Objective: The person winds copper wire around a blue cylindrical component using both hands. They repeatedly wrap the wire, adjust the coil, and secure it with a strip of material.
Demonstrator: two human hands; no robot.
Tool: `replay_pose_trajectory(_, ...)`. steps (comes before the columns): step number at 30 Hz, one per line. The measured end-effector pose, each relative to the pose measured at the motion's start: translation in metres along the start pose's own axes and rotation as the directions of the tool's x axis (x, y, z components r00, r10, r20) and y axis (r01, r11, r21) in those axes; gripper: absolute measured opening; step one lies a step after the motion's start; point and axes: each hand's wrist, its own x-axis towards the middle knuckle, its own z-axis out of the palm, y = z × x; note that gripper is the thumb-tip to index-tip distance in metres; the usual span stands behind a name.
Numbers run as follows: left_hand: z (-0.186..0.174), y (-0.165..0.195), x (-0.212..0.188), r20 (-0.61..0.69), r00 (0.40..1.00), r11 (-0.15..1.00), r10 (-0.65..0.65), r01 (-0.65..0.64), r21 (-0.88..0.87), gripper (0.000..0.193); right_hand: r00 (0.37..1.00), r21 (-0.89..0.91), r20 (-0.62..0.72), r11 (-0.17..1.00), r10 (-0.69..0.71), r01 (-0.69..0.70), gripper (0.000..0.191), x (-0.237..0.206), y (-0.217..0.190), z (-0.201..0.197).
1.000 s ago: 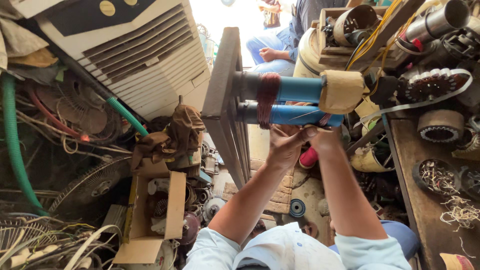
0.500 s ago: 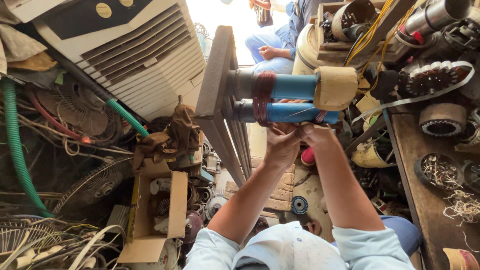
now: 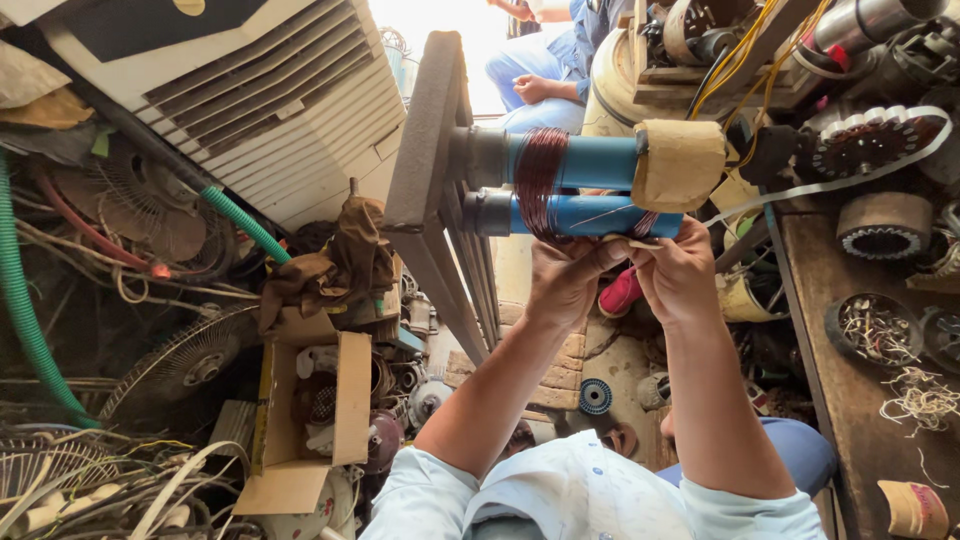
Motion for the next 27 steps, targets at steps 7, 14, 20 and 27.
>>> replay_pose_trajectory(7,0.003,0.001,0.000,0.043,0.999,1.000,0.018,-0.018,-0.011,0.037,0.997,-0.017,-0.060,0.999,0.040,-0.041,0.018,-0.010,-0.010,0.013)
replay_pose_trajectory(14,0.000,-0.004,0.001,0.013,0.999,0.999,0.044,-0.044,0.004,0.038,0.995,-0.079,-0.097,0.997,-0.003,-0.005,0.021,-0.011,-0.010,0.024)
replay_pose_trajectory(20,-0.007,-0.008,-0.002,0.076,0.997,1.000,0.023,-0.024,0.003,0.029,0.984,-0.381,-0.105,0.920,-0.143,0.093,0.008,-0.032,0.002,0.005)
replay_pose_trajectory(27,-0.007,-0.009,-0.001,-0.017,1.000,1.000,0.023,-0.022,0.019,0.049,0.992,-0.562,0.069,0.818,-0.105,0.125,0.009,-0.135,0.026,0.019)
